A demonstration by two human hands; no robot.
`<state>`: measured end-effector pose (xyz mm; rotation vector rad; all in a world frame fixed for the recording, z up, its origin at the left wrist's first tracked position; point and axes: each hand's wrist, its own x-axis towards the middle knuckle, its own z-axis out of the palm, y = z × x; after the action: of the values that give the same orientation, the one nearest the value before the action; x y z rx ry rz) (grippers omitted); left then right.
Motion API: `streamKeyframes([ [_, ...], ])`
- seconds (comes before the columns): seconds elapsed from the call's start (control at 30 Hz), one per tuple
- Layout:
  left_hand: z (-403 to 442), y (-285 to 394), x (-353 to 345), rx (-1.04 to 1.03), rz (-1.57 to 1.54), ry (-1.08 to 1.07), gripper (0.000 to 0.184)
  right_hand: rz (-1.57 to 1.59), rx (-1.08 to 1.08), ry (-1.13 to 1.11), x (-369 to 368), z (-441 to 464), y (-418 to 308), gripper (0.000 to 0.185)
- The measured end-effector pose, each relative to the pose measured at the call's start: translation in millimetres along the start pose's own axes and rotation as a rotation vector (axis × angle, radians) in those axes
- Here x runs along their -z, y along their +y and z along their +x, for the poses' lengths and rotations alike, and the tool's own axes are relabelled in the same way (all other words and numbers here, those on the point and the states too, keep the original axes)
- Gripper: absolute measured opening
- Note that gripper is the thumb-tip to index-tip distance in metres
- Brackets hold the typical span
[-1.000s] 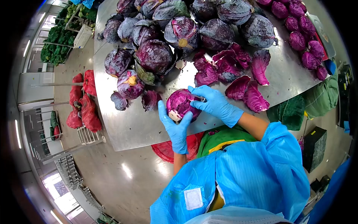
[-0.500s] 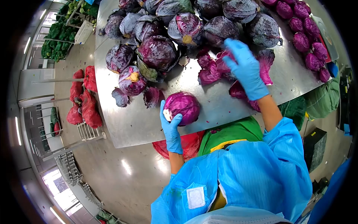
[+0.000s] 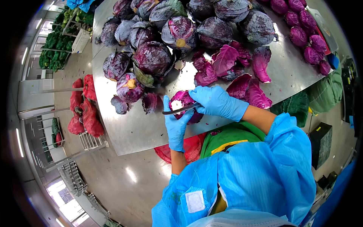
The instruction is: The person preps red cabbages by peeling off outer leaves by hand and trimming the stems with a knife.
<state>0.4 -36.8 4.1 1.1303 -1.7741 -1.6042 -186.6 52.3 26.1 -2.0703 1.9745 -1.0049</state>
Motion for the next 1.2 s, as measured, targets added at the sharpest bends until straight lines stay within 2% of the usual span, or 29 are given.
streamKeyframes([
  [0.1,-2,4,-4,-0.009,0.12,0.038,0.106,-0.197,0.08,0.037,-4,-5,2,0.051],
  [0.2,-7,11,-10,-0.051,0.145,0.067,0.104,-0.198,0.121,0.158,-13,-6,10,0.045],
  [0.27,-10,14,-11,-0.093,0.159,0.081,0.101,-0.197,0.095,0.1,-15,-7,15,0.038],
  [0.3,-13,19,-11,-0.038,0.143,0.082,0.1,-0.198,0.084,0.07,-15,-5,18,0.034],
  [0.33,-18,27,-9,0.016,0.126,0.083,0.099,-0.198,0.107,0.138,-14,-1,26,0.022],
  [0.4,-28,26,-8,0.091,0.084,0.084,0.095,-0.217,-0.055,0.197,-15,0,69,0.016],
  [0.43,-33,17,-5,0.056,0.051,0.074,0.095,-0.226,-0.131,0.224,-15,-1,86,0.016],
  [0.5,-37,7,1,-0.018,-0.017,0.054,0.096,0.118,-0.274,0.226,-15,1,82,0.02],
  [0.53,-38,2,3,0.012,-0.063,0.033,0.1,0.286,-0.344,0.224,-15,1,79,0.023],
  [0.57,-39,6,0,-0.004,-0.044,0.044,0.103,0.582,-0.352,0.165,-19,-2,66,0.036],
  [0.63,-39,16,-12,-0.041,-0.003,0.072,0.108,0.711,-0.395,-0.127,-6,-5,37,0.045],
  [0.67,-37,11,-16,-0.097,0.113,0.09,0.115,0.536,-0.431,-0.194,-6,-5,29,0.049],
  [0.77,-32,6,-30,-0.167,0.192,0.193,0.119,0.584,-0.456,-0.201,-9,-7,20,0.052],
  [0.8,-29,6,-31,-0.157,0.162,0.183,0.119,0.521,-0.314,-0.141,-6,-8,22,0.05],
  [0.9,-25,9,-28,-0.133,0.092,0.147,0.117,0.436,-0.141,-0.193,-1,-7,38,0.046],
  [1.13,-15,6,-18,-0.052,-0.044,0.057,0.108,0.07,0.168,0.006,3,-3,28,0.037],
  [1.2,-13,3,-17,-0.071,-0.019,0.059,0.106,-0.115,0.246,-0.017,1,-4,28,0.045],
])
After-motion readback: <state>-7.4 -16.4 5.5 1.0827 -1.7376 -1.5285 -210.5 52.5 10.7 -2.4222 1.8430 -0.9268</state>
